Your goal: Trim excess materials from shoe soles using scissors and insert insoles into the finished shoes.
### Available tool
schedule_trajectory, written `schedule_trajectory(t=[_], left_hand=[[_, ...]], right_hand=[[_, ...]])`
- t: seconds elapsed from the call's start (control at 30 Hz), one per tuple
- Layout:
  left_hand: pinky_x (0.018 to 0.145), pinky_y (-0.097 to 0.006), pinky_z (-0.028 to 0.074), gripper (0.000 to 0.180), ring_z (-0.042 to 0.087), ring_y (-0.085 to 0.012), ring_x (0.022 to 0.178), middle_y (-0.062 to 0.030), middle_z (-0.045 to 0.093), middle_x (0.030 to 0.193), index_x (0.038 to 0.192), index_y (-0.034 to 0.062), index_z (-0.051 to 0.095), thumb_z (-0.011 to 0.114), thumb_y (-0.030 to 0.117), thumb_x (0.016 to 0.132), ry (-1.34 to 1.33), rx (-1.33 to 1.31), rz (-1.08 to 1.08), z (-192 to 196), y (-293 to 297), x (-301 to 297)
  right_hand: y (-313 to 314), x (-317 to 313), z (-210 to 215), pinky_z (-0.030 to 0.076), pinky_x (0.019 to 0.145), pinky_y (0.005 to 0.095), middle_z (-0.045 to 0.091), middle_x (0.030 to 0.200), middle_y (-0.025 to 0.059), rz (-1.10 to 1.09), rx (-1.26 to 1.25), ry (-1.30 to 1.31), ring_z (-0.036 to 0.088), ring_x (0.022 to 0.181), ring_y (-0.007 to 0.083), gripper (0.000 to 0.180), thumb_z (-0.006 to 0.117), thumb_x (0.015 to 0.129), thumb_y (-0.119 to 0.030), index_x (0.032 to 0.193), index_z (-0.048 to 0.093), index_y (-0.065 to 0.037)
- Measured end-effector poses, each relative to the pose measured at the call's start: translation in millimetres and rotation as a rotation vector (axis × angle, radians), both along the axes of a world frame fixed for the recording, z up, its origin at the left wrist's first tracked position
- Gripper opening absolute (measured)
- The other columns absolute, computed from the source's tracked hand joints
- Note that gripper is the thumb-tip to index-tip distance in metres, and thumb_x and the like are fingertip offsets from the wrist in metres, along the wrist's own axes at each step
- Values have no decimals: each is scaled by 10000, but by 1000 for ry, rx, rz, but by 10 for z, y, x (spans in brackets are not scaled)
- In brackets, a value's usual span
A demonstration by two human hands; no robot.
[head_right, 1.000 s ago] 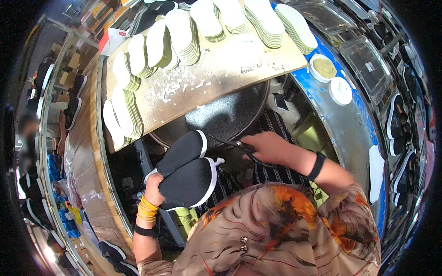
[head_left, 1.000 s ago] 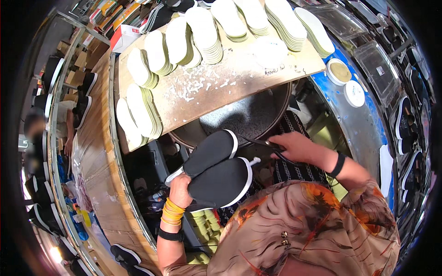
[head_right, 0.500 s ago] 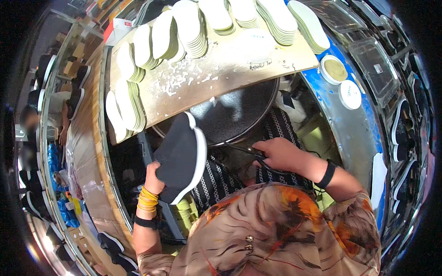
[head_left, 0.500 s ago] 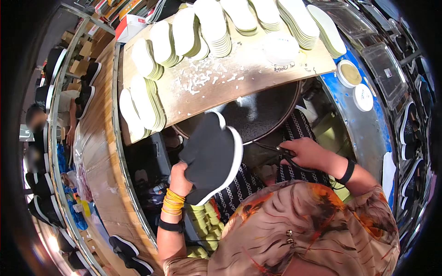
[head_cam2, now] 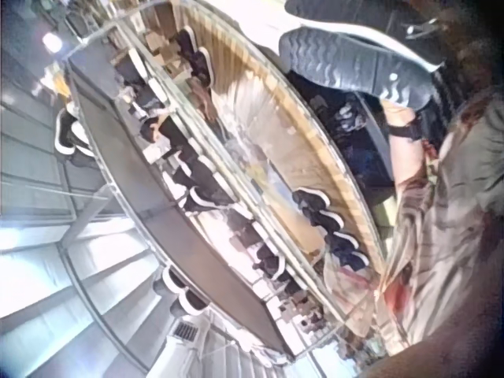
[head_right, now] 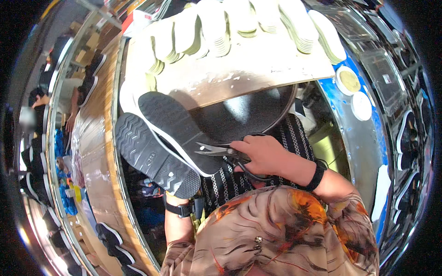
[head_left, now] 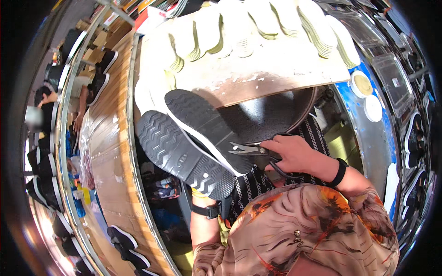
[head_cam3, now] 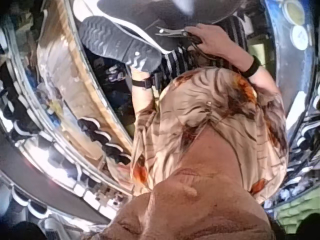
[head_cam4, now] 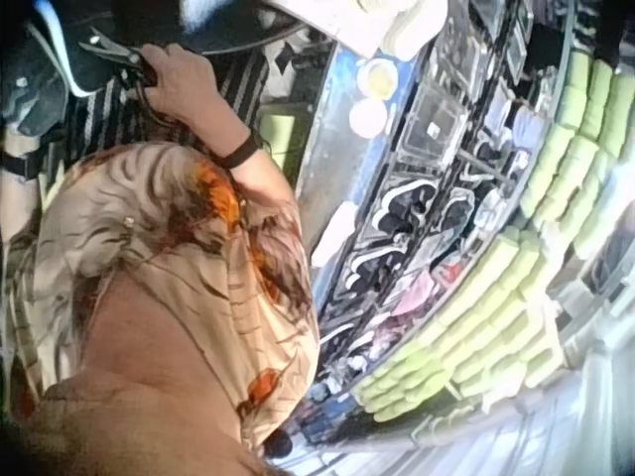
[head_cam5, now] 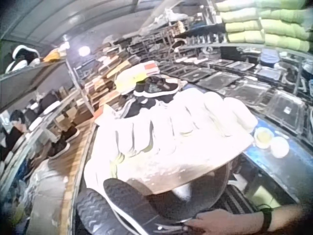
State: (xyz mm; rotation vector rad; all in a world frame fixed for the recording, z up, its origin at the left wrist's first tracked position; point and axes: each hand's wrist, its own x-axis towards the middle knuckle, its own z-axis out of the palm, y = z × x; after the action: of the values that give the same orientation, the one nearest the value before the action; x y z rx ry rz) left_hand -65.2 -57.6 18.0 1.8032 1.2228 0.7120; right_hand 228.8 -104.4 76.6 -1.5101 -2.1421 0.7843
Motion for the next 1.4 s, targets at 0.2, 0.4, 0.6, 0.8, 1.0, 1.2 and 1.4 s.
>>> schedule_trajectory(t=[0.2, 0.4, 0.6, 0.8, 1.0, 1.2, 1.4], left_hand=[[959, -393, 410, 389, 519, -257, 1104, -114, 554, 1192, 1235, 74, 495, 364, 298, 945, -639, -466, -59, -125, -38, -46], [978, -444, 411, 467, 519, -291, 1120, -143, 528, 1241, 1276, 69, 453, 369, 396, 952, -1391, -914, -32, -172, 59, 125], [904, -373, 476, 465, 528, -241, 1091, -144, 569, 1149, 1262, 6, 452, 485, 328, 927, -1344, -894, -3, 19, 40, 276], [701, -244, 466, 206, 530, -73, 781, 13, 605, 852, 1043, 0, 587, 559, 132, 887, -661, -223, 264, 551, 35, -331], [568, -341, 430, 330, 560, -202, 622, -202, 552, 658, 715, -59, 560, 636, 247, 811, 369, 93, 756, 1307, 28, -1887], [822, -450, 446, 396, 573, -408, 932, -283, 600, 954, 916, -52, 596, 624, 327, 805, 819, -134, 1087, 1246, 178, -3725], [860, -443, 428, 436, 555, -401, 979, -282, 586, 1004, 977, -50, 581, 638, 342, 793, 1028, -306, 1169, 956, -474, -4801]], right_hand=[[-93, -73, -84, 486, 610, 398, 603, 828, 130, -8, -99, 4, 617, 739, 324, 525, 714, 707, -374, 1132, 555, -109], [-69, -41, 171, 477, 627, 411, 572, 782, 110, 88, 118, 0, 596, 724, 327, 550, 712, 695, -431, 1110, 557, -106], [97, -254, 192, 475, 626, 424, 581, 775, 122, 176, 88, -98, 591, 695, 341, 522, 728, 689, -361, 1108, 562, -96], [199, -273, 17, 464, 637, 317, 618, 766, 107, 47, -296, 263, 603, 685, 196, 508, 780, 614, -137, 1075, 590, -40], [663, -352, -312, 379, 459, 285, 497, 576, 16, -176, -444, 254, 480, 515, 105, 519, 785, 589, -126, 1051, 587, 1], [706, -842, -333, 442, 507, 294, 603, 631, 105, -8, -383, 103, 560, 562, 135, 424, 763, 628, -88, 1002, 594, 18], [627, -1279, -154, 443, 605, 323, 601, 674, 130, 179, -175, 38, 558, 624, 199, 440, 750, 589, -67, 989, 597, 34]])
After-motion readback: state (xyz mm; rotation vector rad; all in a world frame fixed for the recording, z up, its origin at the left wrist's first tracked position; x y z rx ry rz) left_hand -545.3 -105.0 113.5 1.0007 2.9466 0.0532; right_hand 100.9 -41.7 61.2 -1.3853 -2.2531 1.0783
